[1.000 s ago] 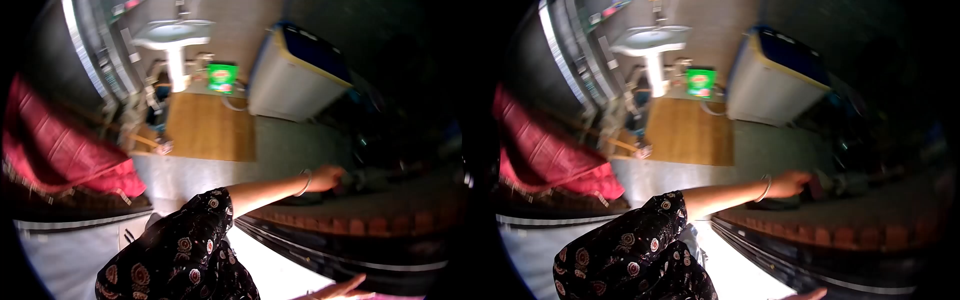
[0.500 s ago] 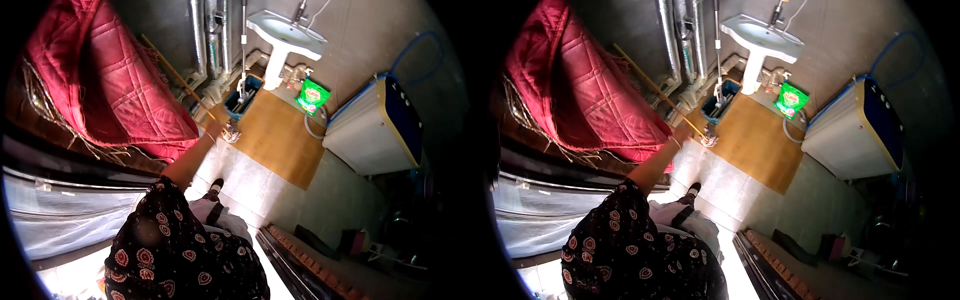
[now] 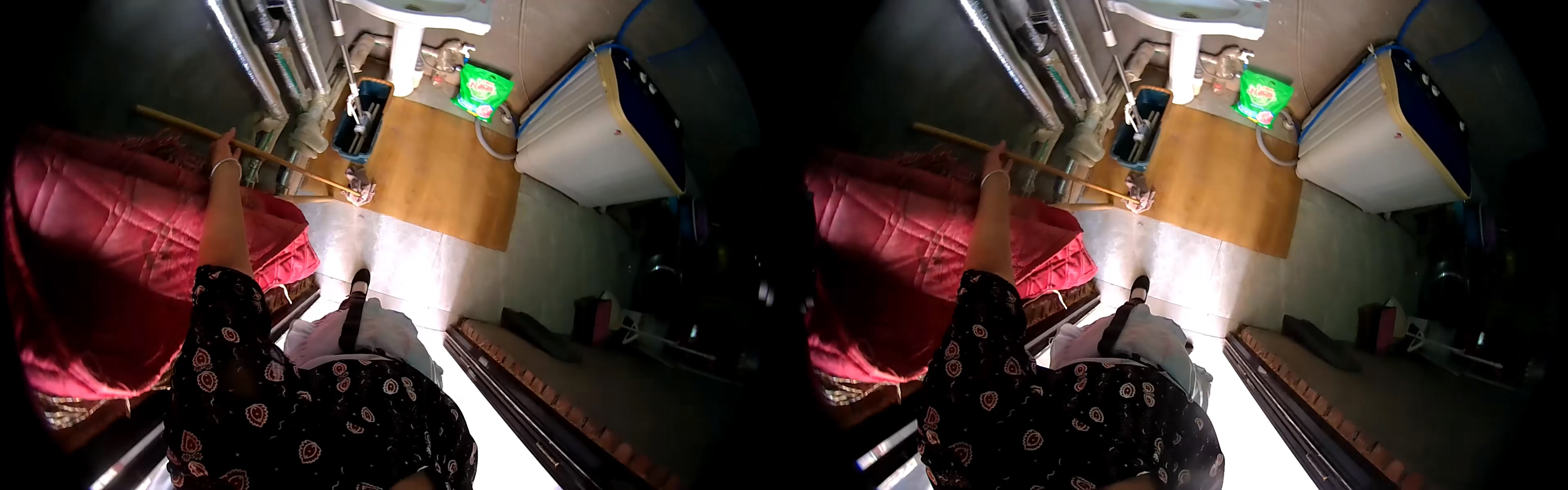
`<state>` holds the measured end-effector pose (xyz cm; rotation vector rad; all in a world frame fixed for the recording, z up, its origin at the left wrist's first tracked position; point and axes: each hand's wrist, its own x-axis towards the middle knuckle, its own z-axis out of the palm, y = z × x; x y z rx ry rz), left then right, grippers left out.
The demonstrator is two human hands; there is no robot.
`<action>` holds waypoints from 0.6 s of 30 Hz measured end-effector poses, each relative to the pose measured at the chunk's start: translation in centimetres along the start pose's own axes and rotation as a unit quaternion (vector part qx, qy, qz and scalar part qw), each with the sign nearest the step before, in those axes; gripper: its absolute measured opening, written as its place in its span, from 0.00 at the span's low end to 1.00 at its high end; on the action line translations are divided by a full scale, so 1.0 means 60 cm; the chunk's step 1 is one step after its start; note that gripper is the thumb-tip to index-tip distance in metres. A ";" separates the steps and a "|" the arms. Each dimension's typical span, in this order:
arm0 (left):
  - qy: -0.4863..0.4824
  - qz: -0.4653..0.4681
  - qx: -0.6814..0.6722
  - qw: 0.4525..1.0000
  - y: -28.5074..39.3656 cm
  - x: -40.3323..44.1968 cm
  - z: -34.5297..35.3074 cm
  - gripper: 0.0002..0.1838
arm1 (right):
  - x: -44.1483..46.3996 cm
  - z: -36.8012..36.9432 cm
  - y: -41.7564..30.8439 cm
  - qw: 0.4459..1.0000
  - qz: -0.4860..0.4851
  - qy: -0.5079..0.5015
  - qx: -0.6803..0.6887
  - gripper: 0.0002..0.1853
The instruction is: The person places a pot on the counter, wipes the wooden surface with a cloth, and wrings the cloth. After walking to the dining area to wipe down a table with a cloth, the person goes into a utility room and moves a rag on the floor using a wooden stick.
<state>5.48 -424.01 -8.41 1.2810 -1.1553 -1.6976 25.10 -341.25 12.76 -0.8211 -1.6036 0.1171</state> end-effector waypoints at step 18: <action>-0.609 0.301 0.034 0.733 -0.166 -0.546 0.346 0.13 | -0.151 0.024 -0.269 0.862 0.157 -0.437 0.205 0.30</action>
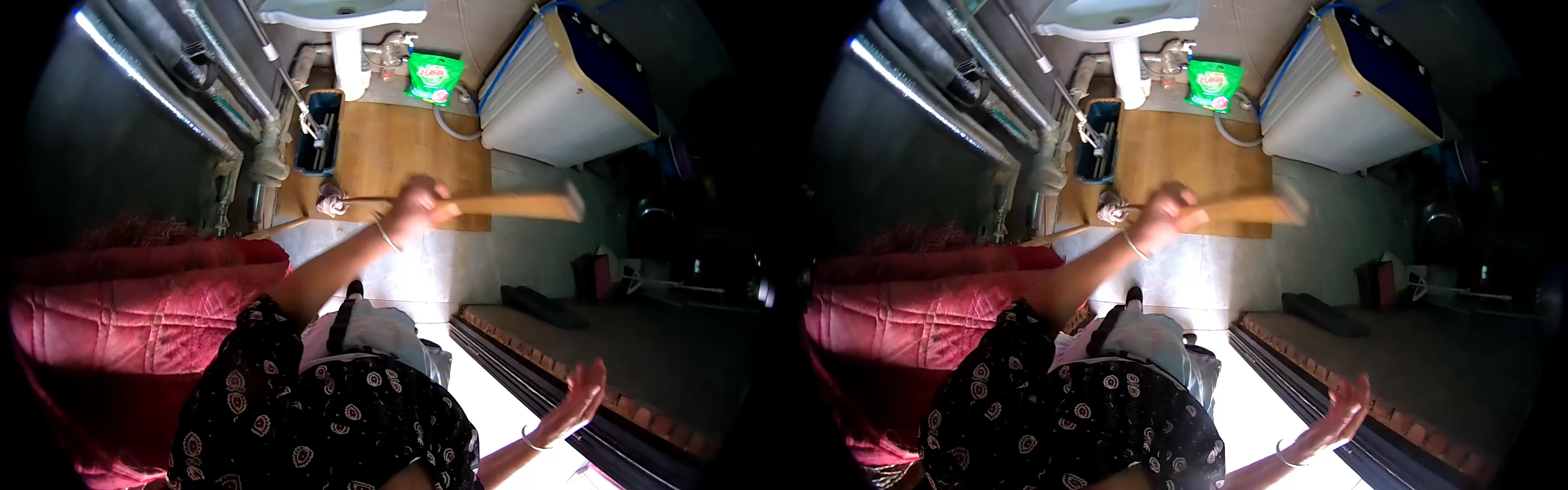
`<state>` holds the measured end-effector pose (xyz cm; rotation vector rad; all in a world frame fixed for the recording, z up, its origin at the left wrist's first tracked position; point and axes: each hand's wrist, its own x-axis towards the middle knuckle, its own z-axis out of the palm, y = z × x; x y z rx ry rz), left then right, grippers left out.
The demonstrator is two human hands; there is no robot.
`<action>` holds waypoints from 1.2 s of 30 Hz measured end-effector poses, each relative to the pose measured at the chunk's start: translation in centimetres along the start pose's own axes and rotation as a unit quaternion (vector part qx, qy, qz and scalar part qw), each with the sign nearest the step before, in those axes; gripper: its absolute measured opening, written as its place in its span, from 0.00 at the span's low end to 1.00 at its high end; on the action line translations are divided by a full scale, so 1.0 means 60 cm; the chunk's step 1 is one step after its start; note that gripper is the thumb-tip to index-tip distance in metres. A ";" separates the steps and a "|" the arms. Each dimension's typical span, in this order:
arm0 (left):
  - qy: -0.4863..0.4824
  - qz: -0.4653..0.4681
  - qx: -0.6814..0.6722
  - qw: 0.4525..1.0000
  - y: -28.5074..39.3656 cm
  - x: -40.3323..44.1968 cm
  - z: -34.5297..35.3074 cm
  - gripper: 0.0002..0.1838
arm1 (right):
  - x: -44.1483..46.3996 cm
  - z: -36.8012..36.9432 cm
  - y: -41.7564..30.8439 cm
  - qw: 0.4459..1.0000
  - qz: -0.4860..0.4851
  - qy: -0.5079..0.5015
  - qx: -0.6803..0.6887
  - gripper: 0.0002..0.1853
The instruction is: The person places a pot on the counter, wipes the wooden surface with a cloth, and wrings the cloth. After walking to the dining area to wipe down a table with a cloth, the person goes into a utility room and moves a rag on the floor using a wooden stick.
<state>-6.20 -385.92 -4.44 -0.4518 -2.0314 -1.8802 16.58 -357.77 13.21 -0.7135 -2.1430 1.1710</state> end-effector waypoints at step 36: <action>-0.708 0.076 0.289 0.640 -0.232 0.009 0.333 0.05 | 0.127 0.256 0.148 0.882 0.209 -0.406 -0.119 0.12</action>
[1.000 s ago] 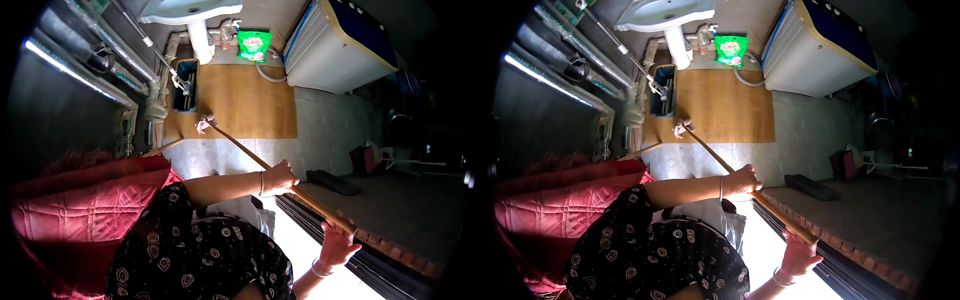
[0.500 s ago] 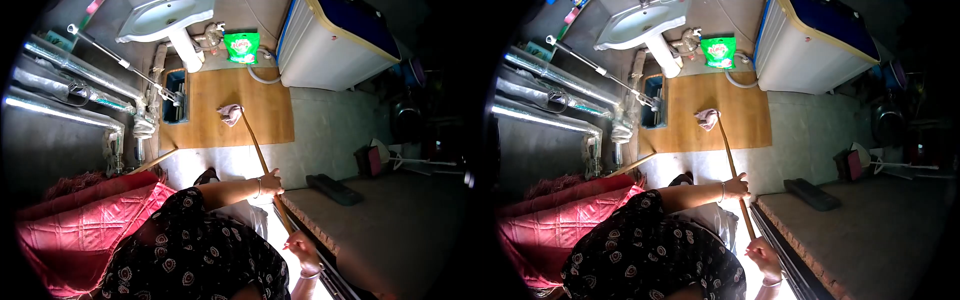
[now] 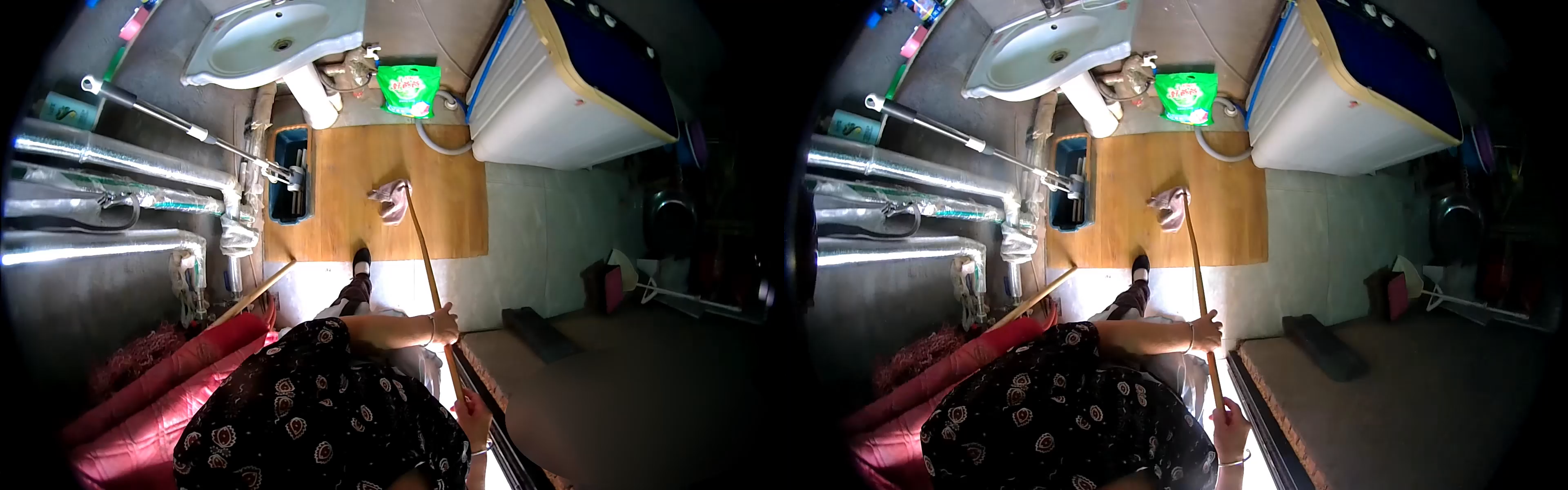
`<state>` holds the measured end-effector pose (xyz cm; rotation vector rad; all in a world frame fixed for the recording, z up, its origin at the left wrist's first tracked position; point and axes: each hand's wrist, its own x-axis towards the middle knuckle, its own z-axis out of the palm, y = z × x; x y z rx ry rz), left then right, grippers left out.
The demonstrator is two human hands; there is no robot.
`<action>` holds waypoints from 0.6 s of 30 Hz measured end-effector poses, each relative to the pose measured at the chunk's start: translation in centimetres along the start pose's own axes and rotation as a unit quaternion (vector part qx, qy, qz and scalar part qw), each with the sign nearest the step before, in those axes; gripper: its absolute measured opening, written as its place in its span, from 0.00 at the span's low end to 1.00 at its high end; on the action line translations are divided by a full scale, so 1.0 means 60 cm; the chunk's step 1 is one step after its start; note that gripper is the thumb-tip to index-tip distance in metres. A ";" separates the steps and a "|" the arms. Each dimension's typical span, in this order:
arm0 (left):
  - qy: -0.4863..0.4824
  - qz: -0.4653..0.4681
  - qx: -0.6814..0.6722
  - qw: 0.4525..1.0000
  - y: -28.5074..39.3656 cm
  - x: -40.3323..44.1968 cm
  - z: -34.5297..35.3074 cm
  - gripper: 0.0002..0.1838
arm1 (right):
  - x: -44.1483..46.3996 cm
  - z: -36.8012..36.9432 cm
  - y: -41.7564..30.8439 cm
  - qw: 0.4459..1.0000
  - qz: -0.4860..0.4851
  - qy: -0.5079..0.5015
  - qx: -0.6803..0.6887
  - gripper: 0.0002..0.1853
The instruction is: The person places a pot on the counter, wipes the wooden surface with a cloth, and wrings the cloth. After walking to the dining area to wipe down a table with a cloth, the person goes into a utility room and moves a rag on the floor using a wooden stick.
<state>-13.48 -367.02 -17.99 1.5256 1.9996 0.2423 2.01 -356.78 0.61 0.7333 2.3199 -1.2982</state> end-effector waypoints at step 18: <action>0.180 -0.382 -0.121 0.898 -0.521 -0.208 -0.080 0.13 | 0.476 0.326 -0.261 0.986 -0.089 -0.138 -0.019 0.13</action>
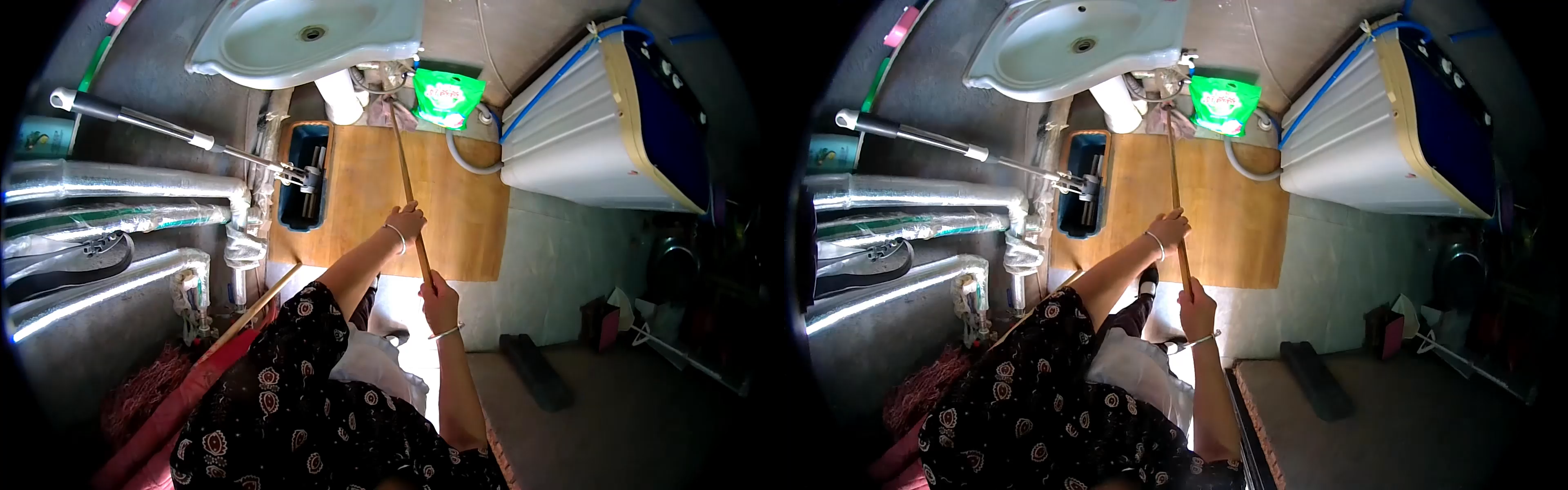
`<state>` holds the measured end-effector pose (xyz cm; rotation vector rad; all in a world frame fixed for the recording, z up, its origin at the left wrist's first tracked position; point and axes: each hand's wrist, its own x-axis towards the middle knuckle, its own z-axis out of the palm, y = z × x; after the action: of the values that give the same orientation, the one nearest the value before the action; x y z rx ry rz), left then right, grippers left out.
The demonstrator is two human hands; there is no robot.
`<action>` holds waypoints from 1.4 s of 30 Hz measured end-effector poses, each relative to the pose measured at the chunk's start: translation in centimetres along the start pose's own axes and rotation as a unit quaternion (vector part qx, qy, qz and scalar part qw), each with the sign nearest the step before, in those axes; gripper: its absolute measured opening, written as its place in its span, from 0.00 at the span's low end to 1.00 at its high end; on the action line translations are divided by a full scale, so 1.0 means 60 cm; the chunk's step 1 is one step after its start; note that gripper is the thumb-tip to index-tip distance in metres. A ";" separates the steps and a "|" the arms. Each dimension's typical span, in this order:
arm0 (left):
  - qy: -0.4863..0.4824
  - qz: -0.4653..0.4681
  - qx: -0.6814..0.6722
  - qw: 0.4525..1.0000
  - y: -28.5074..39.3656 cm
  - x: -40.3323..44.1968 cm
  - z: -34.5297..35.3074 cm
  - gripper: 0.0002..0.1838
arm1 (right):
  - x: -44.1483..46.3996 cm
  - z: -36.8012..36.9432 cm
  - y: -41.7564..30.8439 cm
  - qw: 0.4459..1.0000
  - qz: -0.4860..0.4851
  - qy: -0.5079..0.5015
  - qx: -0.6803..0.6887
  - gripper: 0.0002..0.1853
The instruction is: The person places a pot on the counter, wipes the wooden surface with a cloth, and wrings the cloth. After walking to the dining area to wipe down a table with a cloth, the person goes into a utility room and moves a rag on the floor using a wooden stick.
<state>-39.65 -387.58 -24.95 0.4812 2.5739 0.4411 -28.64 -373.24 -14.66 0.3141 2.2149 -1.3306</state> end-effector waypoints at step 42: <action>0.067 0.068 -0.245 0.965 0.096 -0.191 0.191 0.15 | -0.249 0.054 0.148 0.982 0.150 0.024 0.116 0.22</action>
<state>-22.93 -384.64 -27.73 0.4588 2.4364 1.1566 -11.19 -370.66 -14.25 0.7424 1.9557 -1.4215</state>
